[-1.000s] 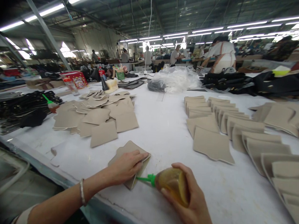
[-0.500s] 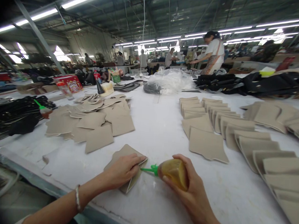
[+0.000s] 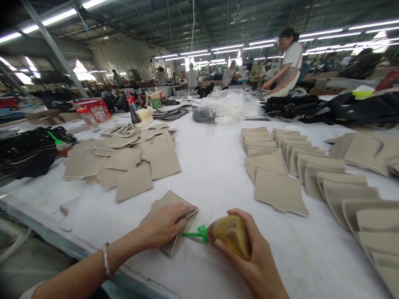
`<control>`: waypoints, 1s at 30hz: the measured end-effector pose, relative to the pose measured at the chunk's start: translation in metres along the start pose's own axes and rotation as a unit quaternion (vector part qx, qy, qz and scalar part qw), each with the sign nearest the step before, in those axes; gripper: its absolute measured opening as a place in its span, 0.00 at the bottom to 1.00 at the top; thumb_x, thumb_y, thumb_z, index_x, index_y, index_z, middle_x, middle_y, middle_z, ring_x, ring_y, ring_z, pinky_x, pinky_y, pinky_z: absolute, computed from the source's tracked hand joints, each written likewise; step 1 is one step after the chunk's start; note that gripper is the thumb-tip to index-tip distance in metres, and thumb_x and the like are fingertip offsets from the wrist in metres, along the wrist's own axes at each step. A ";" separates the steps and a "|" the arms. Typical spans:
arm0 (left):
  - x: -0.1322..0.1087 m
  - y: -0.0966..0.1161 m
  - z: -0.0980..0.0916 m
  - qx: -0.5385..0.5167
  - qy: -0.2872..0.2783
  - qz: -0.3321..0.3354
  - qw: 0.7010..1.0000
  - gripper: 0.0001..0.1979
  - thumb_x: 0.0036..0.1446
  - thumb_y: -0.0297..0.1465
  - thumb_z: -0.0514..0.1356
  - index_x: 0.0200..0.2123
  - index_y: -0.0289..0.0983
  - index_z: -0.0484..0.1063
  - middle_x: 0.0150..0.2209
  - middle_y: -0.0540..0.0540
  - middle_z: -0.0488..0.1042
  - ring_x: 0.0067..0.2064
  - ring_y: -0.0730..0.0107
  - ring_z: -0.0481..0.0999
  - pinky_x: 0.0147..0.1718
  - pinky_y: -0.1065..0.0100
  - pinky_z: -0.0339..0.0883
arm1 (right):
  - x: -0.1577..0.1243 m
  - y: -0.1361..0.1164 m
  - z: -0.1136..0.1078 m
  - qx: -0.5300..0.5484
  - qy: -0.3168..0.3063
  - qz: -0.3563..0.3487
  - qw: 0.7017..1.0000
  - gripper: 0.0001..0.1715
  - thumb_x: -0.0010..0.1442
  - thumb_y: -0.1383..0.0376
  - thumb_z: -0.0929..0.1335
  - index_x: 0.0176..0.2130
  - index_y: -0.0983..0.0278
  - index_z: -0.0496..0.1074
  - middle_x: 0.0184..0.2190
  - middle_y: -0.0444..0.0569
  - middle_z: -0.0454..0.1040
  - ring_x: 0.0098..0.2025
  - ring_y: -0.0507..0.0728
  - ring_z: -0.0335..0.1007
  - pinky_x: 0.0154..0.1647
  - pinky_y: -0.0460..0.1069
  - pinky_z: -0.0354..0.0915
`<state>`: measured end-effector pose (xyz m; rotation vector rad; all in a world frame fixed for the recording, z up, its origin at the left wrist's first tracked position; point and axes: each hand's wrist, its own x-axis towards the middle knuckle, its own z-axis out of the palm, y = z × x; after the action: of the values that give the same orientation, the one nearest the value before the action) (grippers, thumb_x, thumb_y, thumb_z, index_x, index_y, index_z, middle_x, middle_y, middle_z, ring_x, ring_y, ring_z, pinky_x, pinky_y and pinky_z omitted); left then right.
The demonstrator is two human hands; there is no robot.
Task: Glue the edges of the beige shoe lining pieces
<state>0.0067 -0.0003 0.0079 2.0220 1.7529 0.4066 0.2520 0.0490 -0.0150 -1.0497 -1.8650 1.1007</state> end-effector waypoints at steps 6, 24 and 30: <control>-0.001 0.001 0.000 0.008 -0.002 -0.006 1.000 0.22 0.61 0.26 0.47 0.56 0.39 0.67 0.48 0.45 0.74 0.48 0.62 0.73 0.50 0.65 0.65 | -0.008 -0.001 0.003 -0.001 0.008 0.000 1.000 0.28 0.58 0.51 0.71 0.53 0.57 0.61 0.42 0.44 0.71 0.40 0.58 0.71 0.40 0.47 0.66; -0.001 0.001 0.001 0.023 -0.001 -0.009 1.000 0.23 0.61 0.27 0.47 0.58 0.38 0.66 0.49 0.44 0.74 0.49 0.62 0.73 0.51 0.64 0.65 | -0.018 -0.019 0.006 0.009 0.049 0.040 0.998 0.27 0.57 0.50 0.70 0.51 0.56 0.62 0.41 0.42 0.69 0.39 0.57 0.68 0.43 0.48 0.61; -0.001 0.002 0.000 0.025 -0.008 -0.016 1.000 0.23 0.61 0.27 0.47 0.58 0.39 0.65 0.47 0.44 0.74 0.47 0.61 0.73 0.49 0.63 0.65 | -0.020 -0.015 0.009 0.031 0.007 0.030 0.999 0.27 0.58 0.51 0.69 0.52 0.57 0.61 0.45 0.45 0.69 0.44 0.59 0.68 0.44 0.48 0.62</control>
<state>0.0083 -0.0020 0.0094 2.0242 1.8001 0.3382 0.2486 0.0232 -0.0080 -1.0821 -1.7877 1.1755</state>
